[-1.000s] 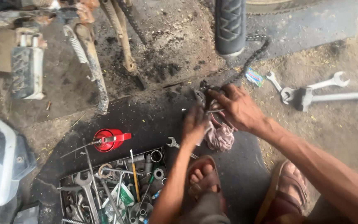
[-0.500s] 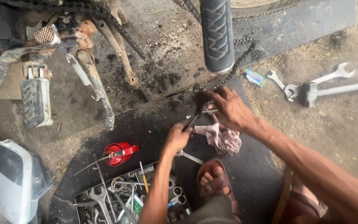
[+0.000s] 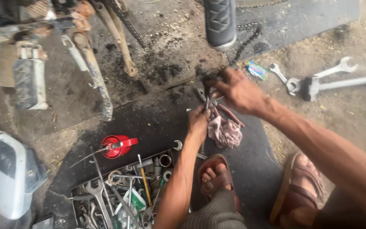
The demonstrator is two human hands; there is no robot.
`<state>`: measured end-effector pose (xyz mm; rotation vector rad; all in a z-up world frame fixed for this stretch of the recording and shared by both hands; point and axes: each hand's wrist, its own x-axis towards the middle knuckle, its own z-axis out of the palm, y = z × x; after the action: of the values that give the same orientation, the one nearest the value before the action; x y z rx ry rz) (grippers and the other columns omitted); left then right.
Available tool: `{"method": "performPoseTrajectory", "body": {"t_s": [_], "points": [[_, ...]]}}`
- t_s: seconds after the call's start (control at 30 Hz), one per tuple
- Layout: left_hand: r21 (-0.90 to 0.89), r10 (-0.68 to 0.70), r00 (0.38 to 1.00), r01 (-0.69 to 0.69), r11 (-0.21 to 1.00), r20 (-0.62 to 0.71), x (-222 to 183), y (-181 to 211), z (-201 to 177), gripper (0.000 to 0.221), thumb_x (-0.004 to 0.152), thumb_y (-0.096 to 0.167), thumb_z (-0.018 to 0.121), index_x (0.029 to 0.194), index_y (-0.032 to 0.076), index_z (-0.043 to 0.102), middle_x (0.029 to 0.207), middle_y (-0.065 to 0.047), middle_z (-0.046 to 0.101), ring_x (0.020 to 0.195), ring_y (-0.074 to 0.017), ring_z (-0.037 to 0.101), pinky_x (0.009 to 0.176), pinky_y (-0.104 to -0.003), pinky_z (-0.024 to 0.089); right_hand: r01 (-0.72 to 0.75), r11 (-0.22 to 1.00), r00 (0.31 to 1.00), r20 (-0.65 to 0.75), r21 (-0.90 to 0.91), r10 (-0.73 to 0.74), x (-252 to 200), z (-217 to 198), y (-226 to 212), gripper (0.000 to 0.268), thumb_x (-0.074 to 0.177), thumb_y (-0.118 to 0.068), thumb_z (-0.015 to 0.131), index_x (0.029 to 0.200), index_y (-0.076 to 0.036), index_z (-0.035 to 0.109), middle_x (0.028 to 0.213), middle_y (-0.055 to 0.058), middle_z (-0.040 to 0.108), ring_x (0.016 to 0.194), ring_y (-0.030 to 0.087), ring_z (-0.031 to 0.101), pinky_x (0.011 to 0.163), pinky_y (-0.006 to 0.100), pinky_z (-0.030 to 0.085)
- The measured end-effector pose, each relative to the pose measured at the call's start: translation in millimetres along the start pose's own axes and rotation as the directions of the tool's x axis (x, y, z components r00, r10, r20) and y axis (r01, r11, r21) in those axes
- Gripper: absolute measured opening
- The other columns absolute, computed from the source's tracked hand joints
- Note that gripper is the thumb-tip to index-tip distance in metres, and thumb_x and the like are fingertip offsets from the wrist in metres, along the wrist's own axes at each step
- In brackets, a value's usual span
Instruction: Repair a broken or detached motorcycle drive chain using manual tools.
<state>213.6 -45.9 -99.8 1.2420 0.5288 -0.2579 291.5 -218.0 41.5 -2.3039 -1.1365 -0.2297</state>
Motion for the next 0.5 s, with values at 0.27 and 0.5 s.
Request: {"method": "performPoseTrajectory", "body": {"t_s": [0.27, 0.5], "points": [[-0.276, -0.089, 0.996, 0.082, 0.958, -0.012, -49, -25, -2, 0.013, 0.102, 0.005, 0.057, 0.108, 0.001, 0.068, 0.081, -0.001, 0.065, 0.061, -0.0081, 0.056, 0.051, -0.024, 0.048, 0.019, 0.998, 0.996, 0.085, -0.064, -0.014, -27, 25, -23, 0.041, 0.095, -0.027, 0.062, 0.131, -0.008, 0.067, 0.120, 0.018, 0.063, 0.105, 0.030, 0.057, 0.087, 0.046, 0.044], [-0.081, 0.145, 0.986, -0.139, 0.987, 0.077, -16, -4, -30, 0.034, 0.108, 0.035, 0.065, 0.118, 0.003, 0.070, 0.094, -0.002, 0.064, 0.075, -0.0079, 0.054, 0.061, -0.023, 0.039, -0.055, 0.998, 0.998, 0.014, -0.044, 0.056, -33, 22, -27, 0.039, 0.095, -0.023, 0.058, 0.130, -0.006, 0.066, 0.119, 0.016, 0.062, 0.108, 0.031, 0.058, 0.089, 0.046, 0.043]]}}
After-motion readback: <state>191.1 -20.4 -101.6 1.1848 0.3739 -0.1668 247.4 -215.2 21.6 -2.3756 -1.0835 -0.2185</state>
